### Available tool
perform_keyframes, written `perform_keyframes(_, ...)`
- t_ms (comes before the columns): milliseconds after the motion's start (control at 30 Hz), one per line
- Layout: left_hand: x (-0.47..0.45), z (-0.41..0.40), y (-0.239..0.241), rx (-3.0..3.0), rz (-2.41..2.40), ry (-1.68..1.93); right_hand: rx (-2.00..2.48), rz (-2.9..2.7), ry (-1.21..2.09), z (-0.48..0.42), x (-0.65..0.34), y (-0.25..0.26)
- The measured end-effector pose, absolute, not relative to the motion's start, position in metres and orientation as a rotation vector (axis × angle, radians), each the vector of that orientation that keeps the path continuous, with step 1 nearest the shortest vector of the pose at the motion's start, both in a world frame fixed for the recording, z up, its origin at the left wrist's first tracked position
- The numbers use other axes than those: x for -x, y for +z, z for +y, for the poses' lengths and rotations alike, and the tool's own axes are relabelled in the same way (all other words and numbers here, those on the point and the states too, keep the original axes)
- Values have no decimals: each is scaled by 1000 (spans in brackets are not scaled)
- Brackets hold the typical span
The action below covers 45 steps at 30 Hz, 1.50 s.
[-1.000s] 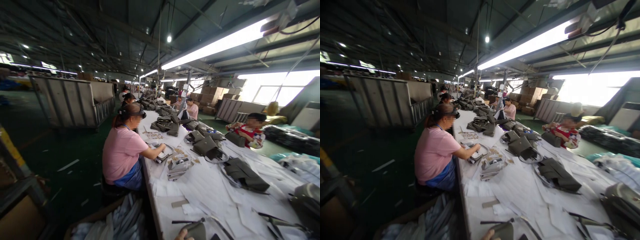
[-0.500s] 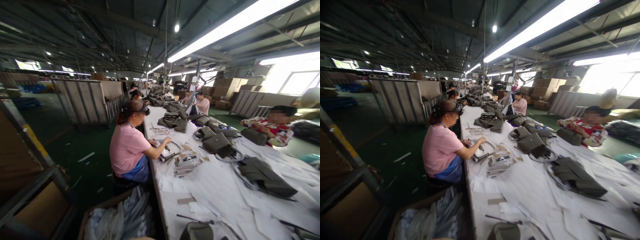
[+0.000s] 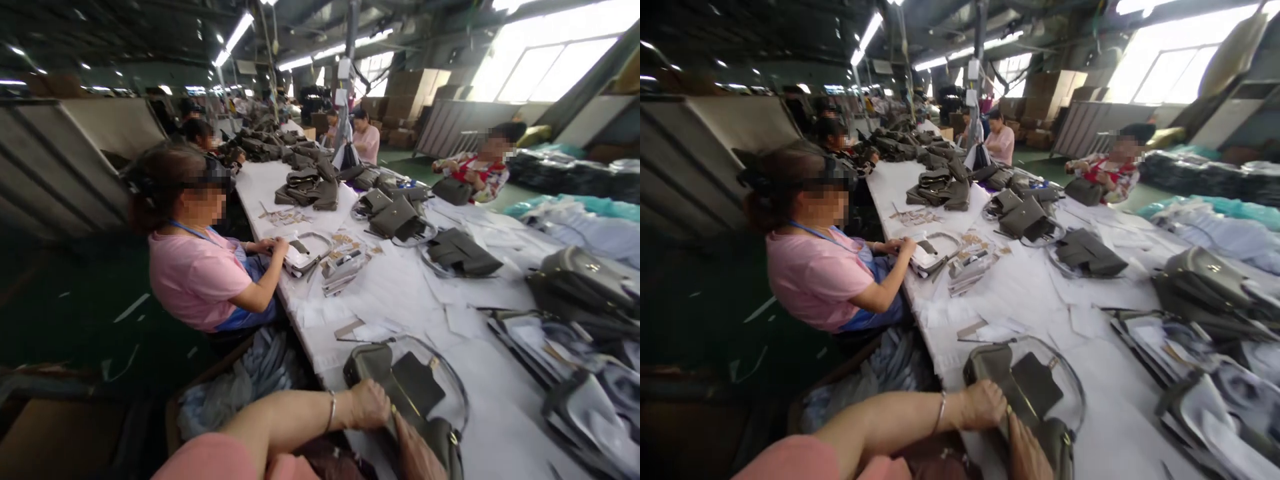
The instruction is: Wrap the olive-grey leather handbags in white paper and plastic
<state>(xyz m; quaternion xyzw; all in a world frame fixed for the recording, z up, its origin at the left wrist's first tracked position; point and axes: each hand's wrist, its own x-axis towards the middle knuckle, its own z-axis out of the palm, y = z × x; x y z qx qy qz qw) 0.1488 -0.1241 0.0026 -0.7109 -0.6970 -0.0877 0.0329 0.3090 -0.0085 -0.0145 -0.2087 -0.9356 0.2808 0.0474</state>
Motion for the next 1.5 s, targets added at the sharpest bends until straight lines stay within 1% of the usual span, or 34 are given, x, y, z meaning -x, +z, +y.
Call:
perform_keyframes(100,-141,-134,3,2151,-2085,-312,676,-2869,839,-26,-310,-25)
perform_keyframes(233,-140,-145,-5,2195,-2162,-337,635,-2946,655,-43,-304,-22)
perform_keyframes(400,-138,-146,-15,2307,-2306,-324,438,-2937,345,-31,-302,-27)
perform_keyframes(533,-138,-143,-15,2309,-2326,-373,341,-2911,236,-17,-304,-36)
perform_keyframes(733,-113,-130,9,2342,-2232,-318,352,-2903,197,-10,-305,-37)
perform_keyframes(833,-89,-131,15,2126,-2317,-280,376,-2901,209,-9,-305,-34)
perform_keyframes(1000,-71,-134,4,1866,-2522,-286,438,-2904,288,-9,-301,-27)
perform_keyframes(1167,-92,-123,0,1813,-2618,-372,658,-2852,408,-7,-286,-21)
perform_keyframes(1267,-117,-122,-2,1794,-2629,-421,730,-2824,362,-6,-275,-20)
perform_keyframes(1367,-135,-127,-11,1779,-2592,-453,631,-2839,274,-5,-272,-21)
perform_keyframes(1500,-132,-137,-26,1874,-2501,-511,549,-2814,189,-4,-272,-22)
